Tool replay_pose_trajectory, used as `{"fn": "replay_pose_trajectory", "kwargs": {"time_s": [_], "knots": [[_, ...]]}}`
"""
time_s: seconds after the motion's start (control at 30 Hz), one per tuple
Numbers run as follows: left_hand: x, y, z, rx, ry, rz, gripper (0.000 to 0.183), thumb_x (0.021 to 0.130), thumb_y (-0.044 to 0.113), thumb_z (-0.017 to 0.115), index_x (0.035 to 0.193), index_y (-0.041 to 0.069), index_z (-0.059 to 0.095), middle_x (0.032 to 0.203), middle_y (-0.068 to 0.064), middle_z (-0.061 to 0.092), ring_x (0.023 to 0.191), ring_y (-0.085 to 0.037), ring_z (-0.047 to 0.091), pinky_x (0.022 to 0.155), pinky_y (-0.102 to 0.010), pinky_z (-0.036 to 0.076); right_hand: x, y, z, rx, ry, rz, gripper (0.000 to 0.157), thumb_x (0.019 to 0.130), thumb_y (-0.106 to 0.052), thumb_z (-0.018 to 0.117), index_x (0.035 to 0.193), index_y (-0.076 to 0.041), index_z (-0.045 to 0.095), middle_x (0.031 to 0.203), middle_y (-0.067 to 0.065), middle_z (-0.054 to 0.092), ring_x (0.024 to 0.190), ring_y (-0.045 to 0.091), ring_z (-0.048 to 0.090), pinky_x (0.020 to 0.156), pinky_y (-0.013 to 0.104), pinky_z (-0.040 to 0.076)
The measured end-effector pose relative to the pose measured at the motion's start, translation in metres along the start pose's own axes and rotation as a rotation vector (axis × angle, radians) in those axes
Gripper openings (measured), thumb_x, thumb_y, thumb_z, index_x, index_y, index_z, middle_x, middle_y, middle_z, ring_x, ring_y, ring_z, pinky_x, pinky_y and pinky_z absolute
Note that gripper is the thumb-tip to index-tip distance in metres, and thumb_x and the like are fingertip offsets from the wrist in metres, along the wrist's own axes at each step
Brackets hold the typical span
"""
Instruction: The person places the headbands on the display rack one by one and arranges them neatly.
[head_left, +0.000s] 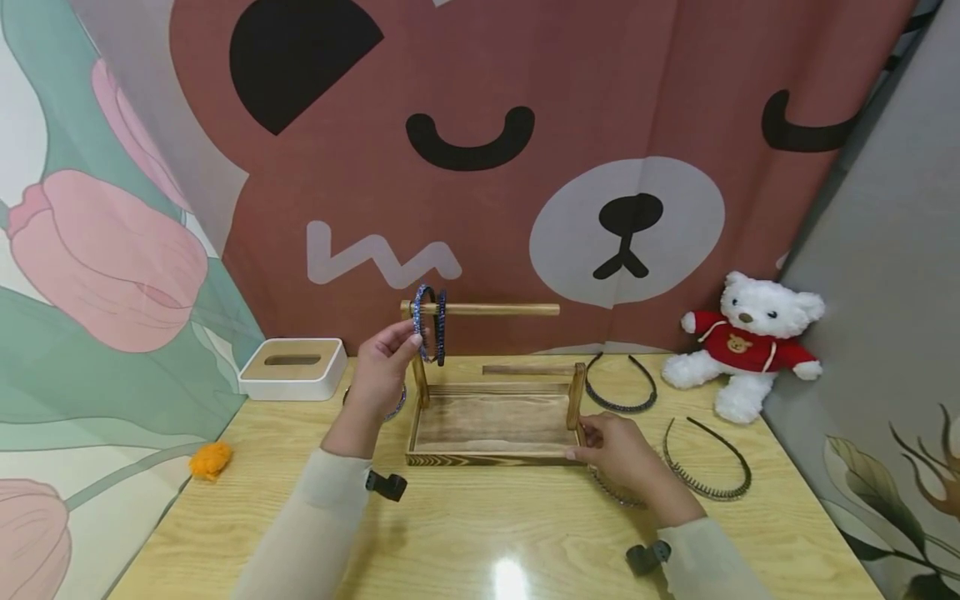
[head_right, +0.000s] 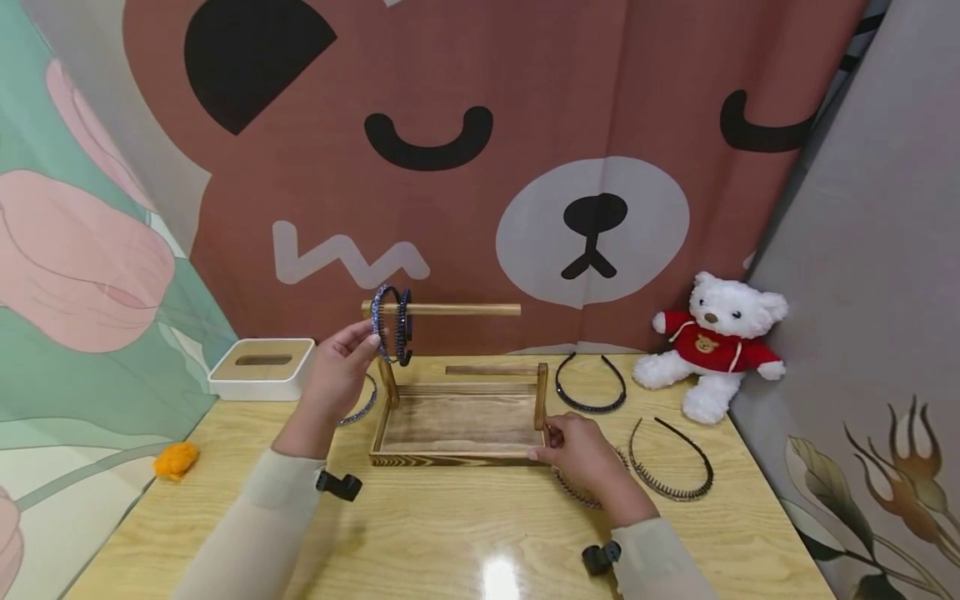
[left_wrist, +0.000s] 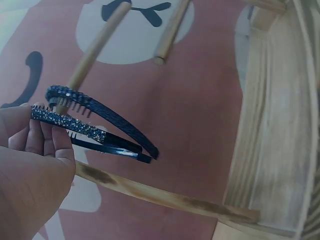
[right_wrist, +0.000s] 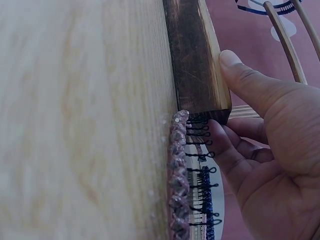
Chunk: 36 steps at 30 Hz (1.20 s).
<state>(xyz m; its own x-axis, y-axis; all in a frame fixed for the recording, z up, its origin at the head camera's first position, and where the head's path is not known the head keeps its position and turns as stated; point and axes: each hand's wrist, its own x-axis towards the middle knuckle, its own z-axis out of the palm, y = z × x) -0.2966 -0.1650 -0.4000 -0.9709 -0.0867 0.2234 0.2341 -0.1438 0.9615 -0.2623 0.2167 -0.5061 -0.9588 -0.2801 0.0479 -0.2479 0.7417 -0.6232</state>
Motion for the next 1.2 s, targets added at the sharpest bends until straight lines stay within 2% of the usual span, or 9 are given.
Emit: {"fn": "replay_pose_trajectory", "kwargs": {"time_s": [0.13, 0.27, 0.57, 0.8, 1.07, 1.2], "knots": [[0.000, -0.007, -0.003, 0.088, -0.007, -0.020, 0.036, 0.109, 0.002, 0.065, 0.144, -0.008, 0.064, 0.110, 0.006, 0.079, 0.106, -0.007, 0.072, 0.100, -0.018, 0.059, 0.001, 0.002, 0.001, 0.006, 0.000, 0.007, 0.070, 0.092, -0.034, 0.090, 0.144, 0.007, 0.067, 0.107, 0.007, 0.073, 0.095, 0.017, 0.070, 0.085, 0.040, 0.064], [-0.001, -0.013, -0.003, 0.114, -0.009, -0.028, 0.035, 0.109, 0.003, 0.065, 0.143, -0.007, 0.066, 0.113, 0.003, 0.080, 0.107, -0.006, 0.072, 0.098, -0.017, 0.059, 0.001, 0.005, 0.003, 0.011, -0.009, 0.026, 0.070, 0.093, -0.034, 0.090, 0.145, 0.006, 0.066, 0.109, 0.006, 0.073, 0.097, 0.016, 0.070, 0.085, 0.039, 0.064], [0.001, -0.017, -0.003, 0.115, -0.017, -0.014, 0.034, 0.109, 0.003, 0.065, 0.142, -0.006, 0.066, 0.114, 0.005, 0.078, 0.105, -0.006, 0.071, 0.096, -0.017, 0.059, 0.001, 0.006, 0.005, 0.015, -0.006, 0.028, 0.071, 0.092, -0.034, 0.090, 0.145, 0.007, 0.066, 0.108, 0.006, 0.073, 0.096, 0.016, 0.070, 0.085, 0.040, 0.064], [0.003, -0.016, -0.002, 0.141, -0.023, -0.043, 0.038, 0.110, 0.008, 0.066, 0.146, -0.002, 0.066, 0.118, 0.002, 0.073, 0.107, -0.008, 0.068, 0.098, -0.016, 0.058, 0.001, 0.006, 0.006, 0.006, -0.005, 0.034, 0.070, 0.092, -0.034, 0.090, 0.145, 0.006, 0.066, 0.106, 0.005, 0.073, 0.094, 0.015, 0.069, 0.084, 0.038, 0.063], [0.003, -0.017, -0.002, 0.086, -0.024, -0.052, 0.038, 0.110, 0.006, 0.065, 0.147, -0.002, 0.064, 0.114, 0.005, 0.071, 0.107, -0.008, 0.068, 0.099, -0.017, 0.058, 0.002, 0.005, 0.004, 0.012, -0.005, 0.025, 0.068, 0.092, -0.032, 0.090, 0.144, 0.006, 0.067, 0.107, 0.006, 0.072, 0.095, 0.016, 0.070, 0.084, 0.038, 0.064], [0.003, -0.019, -0.004, 0.068, -0.030, -0.045, 0.039, 0.111, 0.008, 0.064, 0.148, -0.002, 0.063, 0.116, 0.006, 0.073, 0.110, -0.008, 0.069, 0.104, -0.019, 0.057, 0.002, 0.005, 0.003, 0.004, -0.005, 0.026, 0.069, 0.093, -0.034, 0.090, 0.145, 0.006, 0.066, 0.109, 0.006, 0.072, 0.097, 0.017, 0.071, 0.085, 0.039, 0.065]]}}
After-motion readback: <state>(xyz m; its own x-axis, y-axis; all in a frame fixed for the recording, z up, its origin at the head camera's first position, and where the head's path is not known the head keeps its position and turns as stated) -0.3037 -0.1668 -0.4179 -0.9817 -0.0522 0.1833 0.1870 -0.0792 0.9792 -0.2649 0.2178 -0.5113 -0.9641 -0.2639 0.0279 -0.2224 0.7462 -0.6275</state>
